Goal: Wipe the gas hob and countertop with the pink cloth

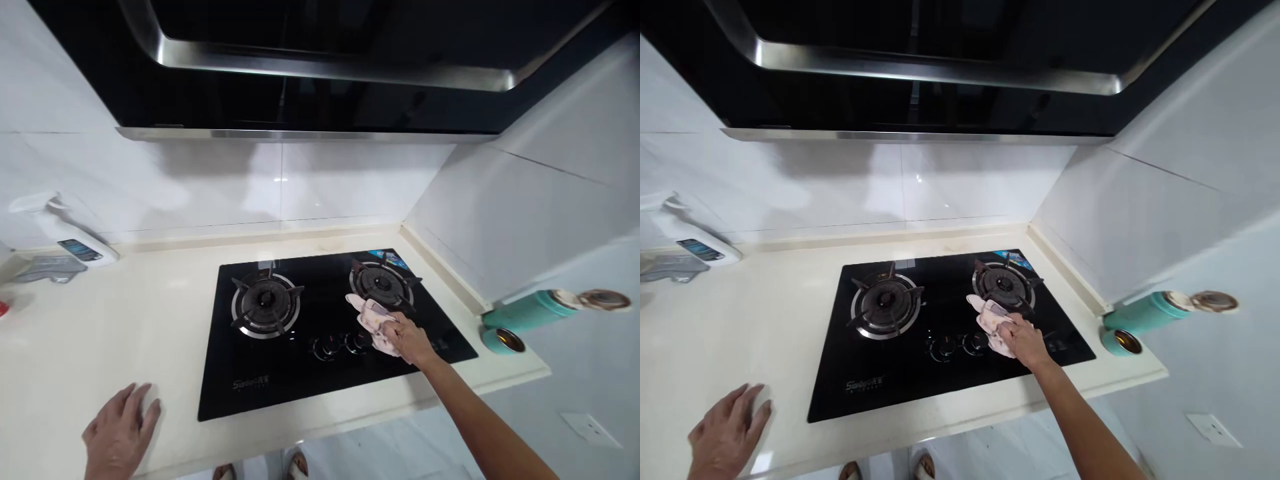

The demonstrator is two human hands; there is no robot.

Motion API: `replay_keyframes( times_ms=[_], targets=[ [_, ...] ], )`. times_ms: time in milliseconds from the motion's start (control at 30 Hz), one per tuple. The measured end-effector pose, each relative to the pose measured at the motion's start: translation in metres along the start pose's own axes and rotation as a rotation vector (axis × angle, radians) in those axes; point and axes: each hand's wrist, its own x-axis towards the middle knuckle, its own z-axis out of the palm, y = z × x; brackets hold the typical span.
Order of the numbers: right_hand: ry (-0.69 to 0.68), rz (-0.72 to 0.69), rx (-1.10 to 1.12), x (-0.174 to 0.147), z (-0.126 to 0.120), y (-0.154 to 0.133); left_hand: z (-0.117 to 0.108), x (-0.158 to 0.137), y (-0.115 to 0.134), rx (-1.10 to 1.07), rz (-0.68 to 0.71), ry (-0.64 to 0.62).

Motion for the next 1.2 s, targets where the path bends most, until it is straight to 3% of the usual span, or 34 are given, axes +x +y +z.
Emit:
replay_keyframes(
  times_ms=[233,300,400,467,567,667,767,833,933,1067,1200],
  targets=[
    [0.186,0.297,-0.043,-0.049,0.005,0.071,-0.002,0.006,0.002,-0.027,0.006,0.009],
    [0.235,0.349,-0.02,-0.059,0.012,0.068,-0.003,0.007,0.0,0.0,0.009,-0.002],
    [0.313,0.375,0.015,-0.076,0.028,0.036,-0.002,0.004,0.011,0.034,0.073,0.062],
    [0.334,0.347,0.019,-0.09,0.039,0.005,0.004,-0.005,0.041,-0.025,0.25,0.163],
    [0.3,0.289,0.013,-0.112,0.049,-0.049,0.024,-0.034,0.122,-0.226,0.655,0.215],
    [0.23,0.169,0.04,-0.134,0.055,-0.104,0.048,-0.071,0.216,-0.313,0.978,0.074],
    [0.187,0.025,0.077,-0.152,0.062,-0.146,0.064,-0.092,0.277,-0.329,1.127,-0.052],
    [0.172,-0.016,0.09,-0.157,0.066,-0.158,0.071,-0.094,0.292,-0.321,1.149,-0.12],
    [0.153,-0.006,0.113,-0.153,0.065,-0.154,0.079,-0.088,0.291,-0.264,1.15,-0.206],
    [0.118,0.076,0.13,-0.136,0.052,-0.124,0.087,-0.081,0.296,-0.184,1.094,-0.269],
    [0.117,0.18,0.094,-0.11,0.035,-0.08,0.096,-0.088,0.331,-0.167,1.067,-0.291]
  ],
)
